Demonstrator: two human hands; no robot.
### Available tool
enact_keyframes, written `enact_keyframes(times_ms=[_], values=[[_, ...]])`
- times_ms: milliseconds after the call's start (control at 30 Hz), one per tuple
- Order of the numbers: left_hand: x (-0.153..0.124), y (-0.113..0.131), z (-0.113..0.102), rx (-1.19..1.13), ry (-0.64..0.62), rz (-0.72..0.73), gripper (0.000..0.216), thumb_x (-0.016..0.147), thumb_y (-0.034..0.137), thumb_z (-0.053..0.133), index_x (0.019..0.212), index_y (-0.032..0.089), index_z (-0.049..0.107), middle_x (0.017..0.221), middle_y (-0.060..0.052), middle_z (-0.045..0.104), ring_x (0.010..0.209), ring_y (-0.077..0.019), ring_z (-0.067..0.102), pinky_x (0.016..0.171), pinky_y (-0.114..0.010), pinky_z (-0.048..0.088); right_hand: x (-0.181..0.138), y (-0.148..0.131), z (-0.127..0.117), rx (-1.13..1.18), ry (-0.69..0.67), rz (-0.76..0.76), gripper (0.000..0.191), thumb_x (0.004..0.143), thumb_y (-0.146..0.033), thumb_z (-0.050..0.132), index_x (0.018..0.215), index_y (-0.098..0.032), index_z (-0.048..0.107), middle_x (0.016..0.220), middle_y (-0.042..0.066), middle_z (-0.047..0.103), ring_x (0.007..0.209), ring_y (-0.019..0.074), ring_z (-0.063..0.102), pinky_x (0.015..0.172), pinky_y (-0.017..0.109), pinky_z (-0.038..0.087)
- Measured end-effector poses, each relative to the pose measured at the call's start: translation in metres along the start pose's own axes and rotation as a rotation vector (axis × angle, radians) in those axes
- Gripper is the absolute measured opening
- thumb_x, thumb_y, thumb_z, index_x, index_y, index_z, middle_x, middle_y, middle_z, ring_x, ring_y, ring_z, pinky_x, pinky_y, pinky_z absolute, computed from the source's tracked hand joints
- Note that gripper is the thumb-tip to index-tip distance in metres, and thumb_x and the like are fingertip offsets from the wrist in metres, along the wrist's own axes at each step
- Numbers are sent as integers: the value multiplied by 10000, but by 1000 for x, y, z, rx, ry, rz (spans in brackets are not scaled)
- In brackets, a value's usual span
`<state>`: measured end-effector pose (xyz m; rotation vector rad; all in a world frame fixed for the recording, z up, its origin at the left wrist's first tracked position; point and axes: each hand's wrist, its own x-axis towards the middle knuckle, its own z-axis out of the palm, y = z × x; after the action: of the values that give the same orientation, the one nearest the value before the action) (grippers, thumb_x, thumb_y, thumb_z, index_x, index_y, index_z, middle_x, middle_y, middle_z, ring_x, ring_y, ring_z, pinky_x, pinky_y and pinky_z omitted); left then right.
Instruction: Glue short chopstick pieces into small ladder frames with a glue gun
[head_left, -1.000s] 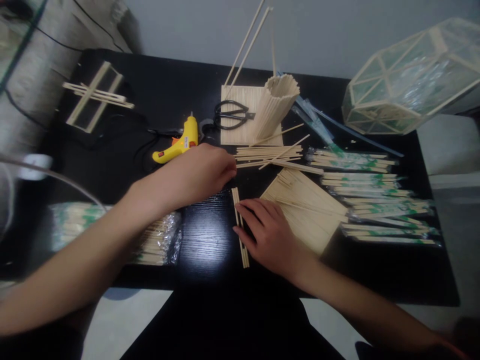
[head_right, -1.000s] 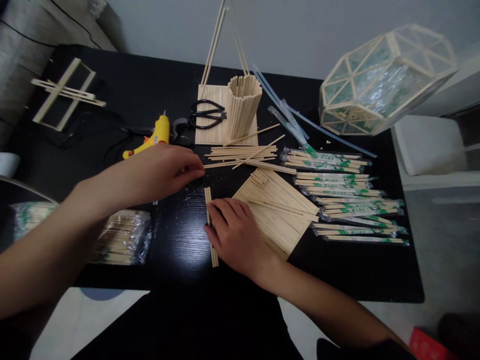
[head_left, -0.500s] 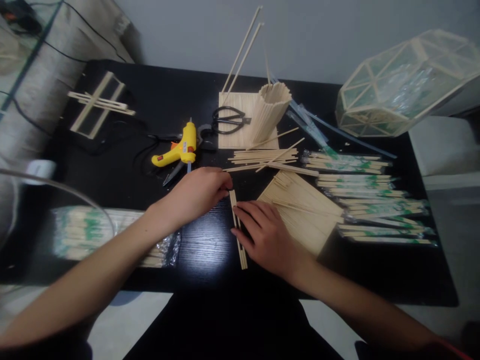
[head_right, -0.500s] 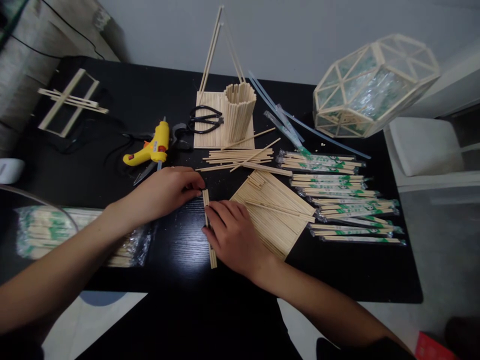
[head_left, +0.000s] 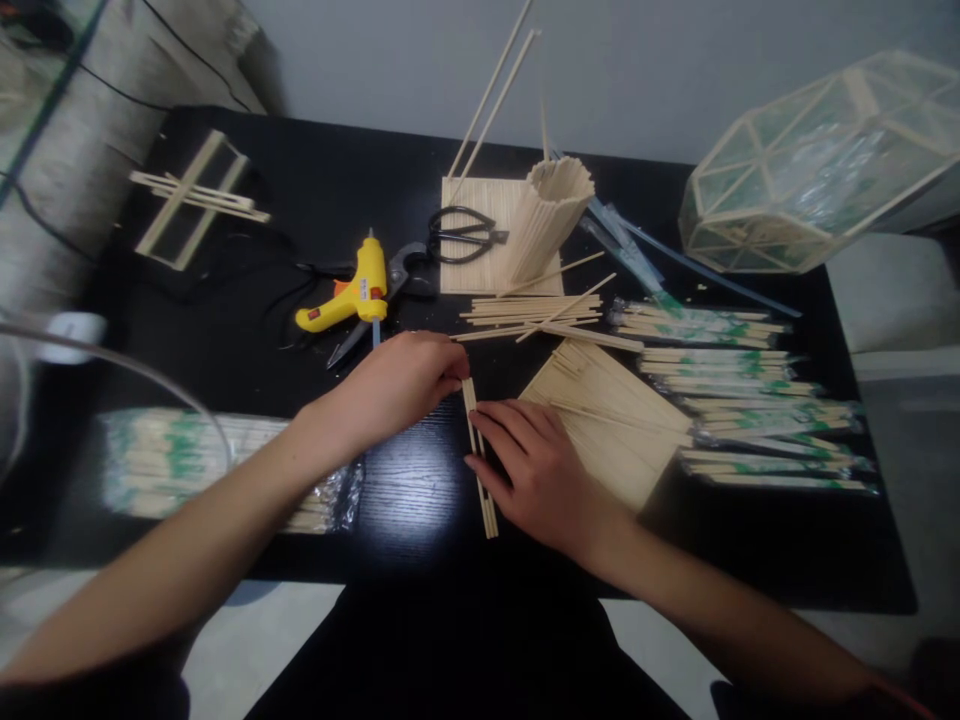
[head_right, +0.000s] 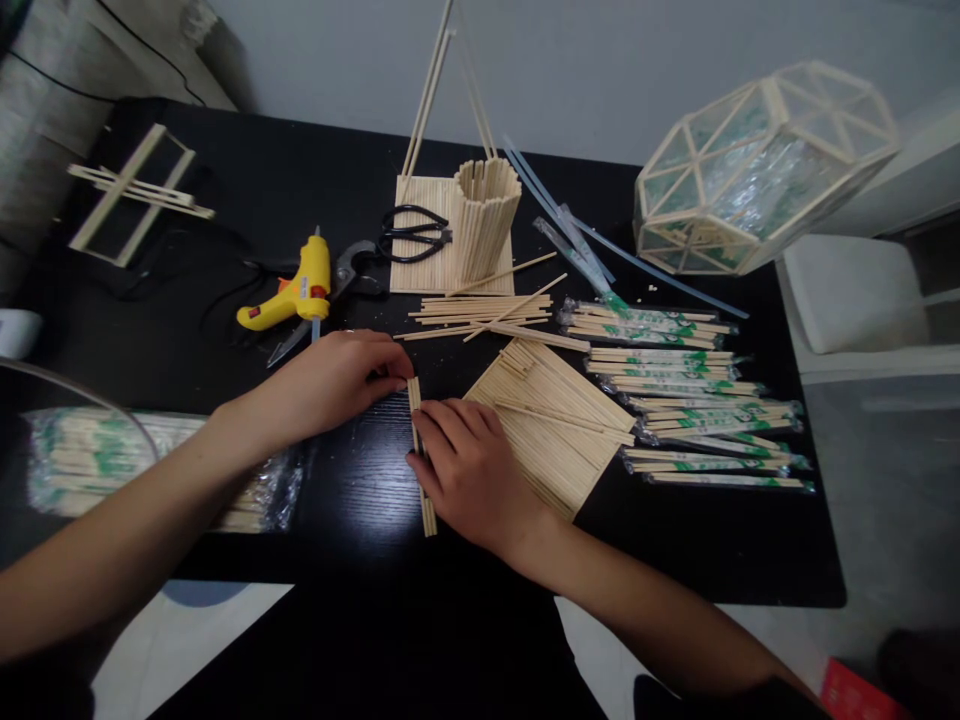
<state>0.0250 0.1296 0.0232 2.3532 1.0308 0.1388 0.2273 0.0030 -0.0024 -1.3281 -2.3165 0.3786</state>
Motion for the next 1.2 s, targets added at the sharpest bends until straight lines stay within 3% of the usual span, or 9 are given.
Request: enact_keyframes(times_ms=[867, 1200], values=[[2, 1, 1, 49, -2, 67, 151, 942, 121, 581, 899, 164, 718, 913, -65, 710, 863, -215, 682, 778, -327, 499, 1, 0, 1, -37, -23, -2, 356, 1033, -296, 618, 1312, -80, 663, 1305, 165, 712, 1195, 308, 616, 1046, 467, 475], [6, 3, 0, 5, -34, -78, 87, 905, 118, 661, 899, 154, 739, 896, -48, 734, 804, -190, 679, 769, -320, 483, 1, 0, 1, -30, -7, -9, 359, 1037, -309, 612, 1322, -96, 663, 1297, 164, 715, 1199, 307, 620, 1041, 463, 476]])
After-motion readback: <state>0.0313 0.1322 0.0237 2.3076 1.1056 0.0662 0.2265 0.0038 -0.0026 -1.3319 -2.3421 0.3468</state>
